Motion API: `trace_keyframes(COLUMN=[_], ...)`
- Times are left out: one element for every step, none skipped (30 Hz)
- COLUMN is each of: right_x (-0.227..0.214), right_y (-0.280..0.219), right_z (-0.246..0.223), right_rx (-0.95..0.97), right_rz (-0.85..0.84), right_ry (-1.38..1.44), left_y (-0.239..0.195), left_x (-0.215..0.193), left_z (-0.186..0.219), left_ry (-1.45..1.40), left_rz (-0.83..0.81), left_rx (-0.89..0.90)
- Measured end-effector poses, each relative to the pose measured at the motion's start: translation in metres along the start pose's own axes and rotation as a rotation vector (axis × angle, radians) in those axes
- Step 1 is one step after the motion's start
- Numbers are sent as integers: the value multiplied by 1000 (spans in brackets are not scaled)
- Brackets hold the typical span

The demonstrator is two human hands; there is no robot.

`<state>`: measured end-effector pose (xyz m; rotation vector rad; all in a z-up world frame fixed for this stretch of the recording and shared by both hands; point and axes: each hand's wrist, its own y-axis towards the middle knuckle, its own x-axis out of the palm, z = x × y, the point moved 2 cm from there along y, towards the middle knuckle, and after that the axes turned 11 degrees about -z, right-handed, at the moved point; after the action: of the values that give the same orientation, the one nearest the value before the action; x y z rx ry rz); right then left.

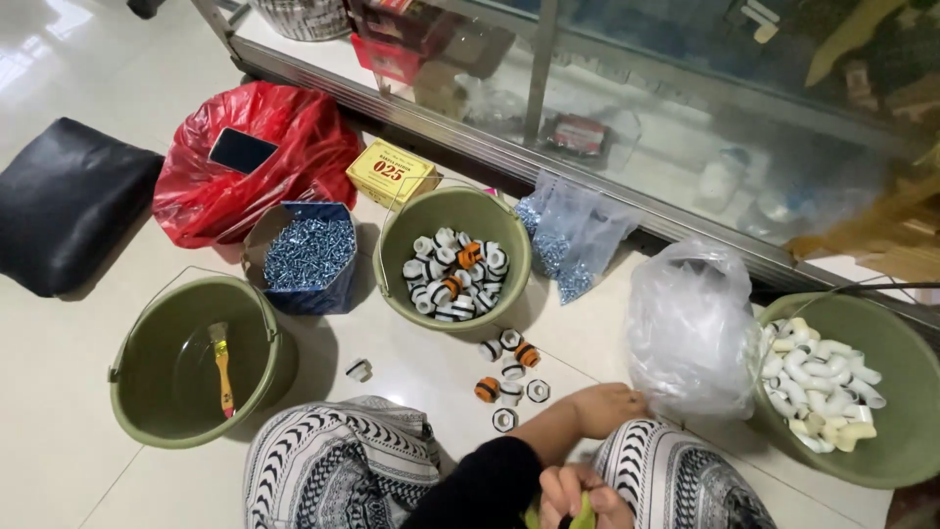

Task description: Assembling small circular hardware components by fitting white rings onto black and orange bases while seated on the floor.

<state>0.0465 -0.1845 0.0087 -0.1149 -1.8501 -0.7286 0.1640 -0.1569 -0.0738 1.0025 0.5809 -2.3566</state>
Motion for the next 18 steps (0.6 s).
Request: trace_keyframes(right_x=[-1,-3,-5,-12,-20,-28,-37,-53,-69,-62,-56,-50,-55,-57,-61,-63,-68,-70], right_y=[1,2,2,1,-1,-2,-4,-3,-2,8,16,27,28,27,27,27,27,26], right_z=[-6,-10,-13,-17,-21,-26,-25,-27,-27,-23,-20,-23,-21,-16,-12,-9,-7,-4], right_rx=[-1,-29,-57,-50,-82,-109,-95,-181,-259,-244,-236,-227,-211,-143,-76,-67,-34,-2], right_rz=[0,42,84,71,171,265,248,479,713,694,719,744,724,687,649,645,721,799], right_ry=[4,-69,-142,-127,-158,-192,-181,-69,46,56,11,-48,-52,-37,-22,-22,21,65], left_y=[-15,-34,-54,-78,-104,-132,-156,-183,-212,-238,-269,-295,-300,-303,-306,-298,-289,-279], left_x=[-3,-7,-10,-23,-35,-47,-38,-32,-25,-17,-11,-7,-16,-22,-27,-21,-15,-9], left_z=[1,1,3,11,14,19,-4,-33,-60,-81,-104,-128,-112,-97,-82,-94,-107,-119], left_ry=[-2,16,36,40,-135,-311,-307,-159,-13,-9,6,16,16,-48,-112,-118,-171,-224], left_rz=[-3,130,263,264,218,175,188,22,-148,-138,-18,120,142,-79,-297,-291,-244,-200], left_rx=[-3,-16,-29,-50,-366,-681,-701,-856,-1008,-1032,-1249,-1453,-1468,-1432,-1383,-1390,-1336,-1279])
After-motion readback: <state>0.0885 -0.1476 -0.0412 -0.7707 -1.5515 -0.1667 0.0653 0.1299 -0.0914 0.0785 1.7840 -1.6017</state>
